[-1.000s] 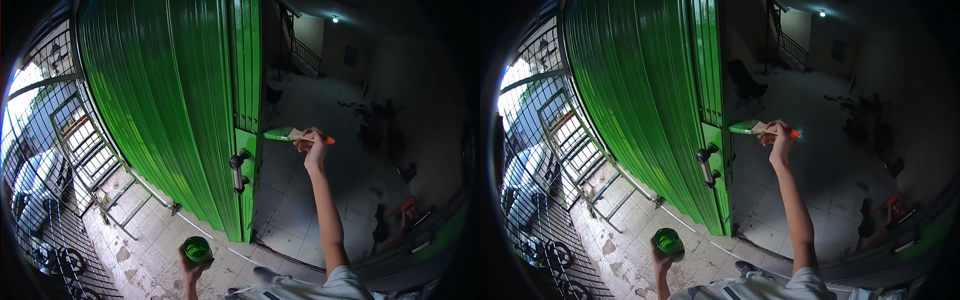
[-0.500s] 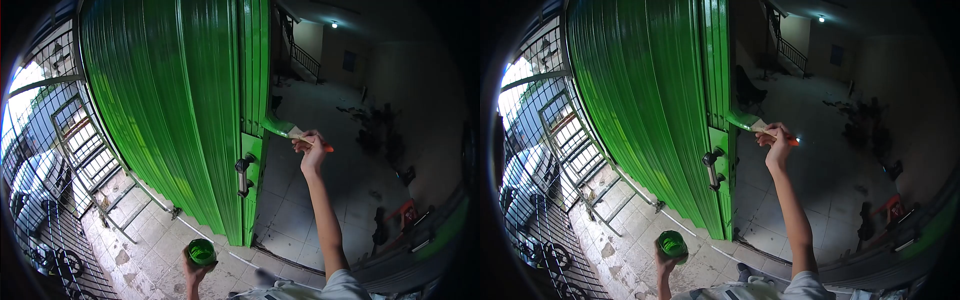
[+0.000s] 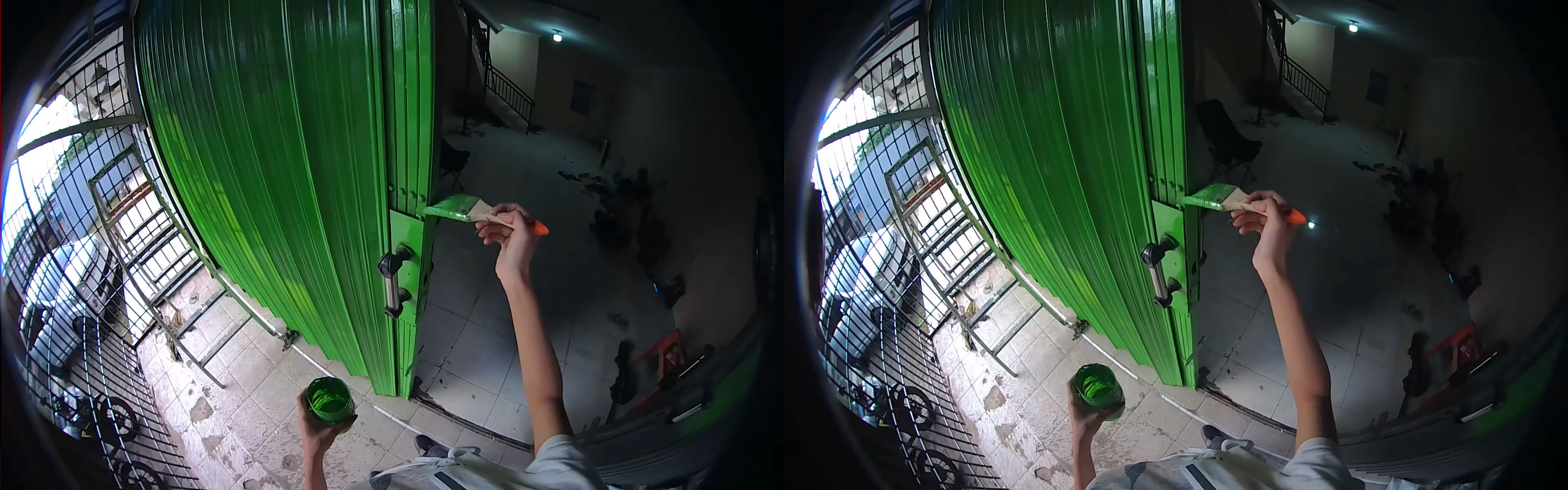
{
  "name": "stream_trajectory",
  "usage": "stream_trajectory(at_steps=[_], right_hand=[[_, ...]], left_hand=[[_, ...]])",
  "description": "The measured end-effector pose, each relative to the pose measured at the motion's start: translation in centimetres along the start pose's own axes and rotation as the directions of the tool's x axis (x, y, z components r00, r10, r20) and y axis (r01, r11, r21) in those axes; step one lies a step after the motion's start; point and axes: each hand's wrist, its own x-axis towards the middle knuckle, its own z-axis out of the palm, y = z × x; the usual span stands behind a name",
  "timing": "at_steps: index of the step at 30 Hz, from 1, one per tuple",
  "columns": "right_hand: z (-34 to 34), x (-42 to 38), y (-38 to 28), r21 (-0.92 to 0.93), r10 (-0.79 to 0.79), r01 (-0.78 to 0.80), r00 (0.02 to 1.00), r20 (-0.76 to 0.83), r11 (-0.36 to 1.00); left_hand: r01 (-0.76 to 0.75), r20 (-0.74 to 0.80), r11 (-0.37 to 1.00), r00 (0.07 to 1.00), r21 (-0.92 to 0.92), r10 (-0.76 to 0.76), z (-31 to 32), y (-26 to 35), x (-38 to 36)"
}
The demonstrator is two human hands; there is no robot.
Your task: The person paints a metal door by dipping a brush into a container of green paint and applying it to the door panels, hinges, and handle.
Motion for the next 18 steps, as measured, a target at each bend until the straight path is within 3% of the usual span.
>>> stream_trajectory(at_steps=[3,6,13,16,18], right_hand=[[2.0,1.8,-1.3,0.147,-0.176,0.180,0.983,-0.042,0.973],[1.6,1.7,0.2,0.238,-0.239,0.242,0.970,-0.043,0.941],[-4.8,-5.9,11.6,0.217,0.029,-0.002,0.992,-0.120,0.976],[-6.5,-6.3,12.1,0.105,0.098,-0.084,0.985,-0.142,0.991],[-6.5,-6.1,11.1,0.042,0.102,-0.098,0.988,-0.115,0.994]], left_hand=[[0.003,-0.014,0.998,1.000,-0.057,-0.003,0.6,-0.4,-0.1],[0.024,-0.053,0.998,0.998,-0.060,-0.027,1.1,0.2,-0.2],[0.044,-0.134,0.998,0.990,0.055,-0.037,1.1,0.7,-0.9],[0.035,-0.150,0.999,0.988,-0.032,-0.040,1.5,1.5,-1.2],[0.042,-0.144,0.999,0.989,0.029,-0.037,1.3,0.6,-1.4]])
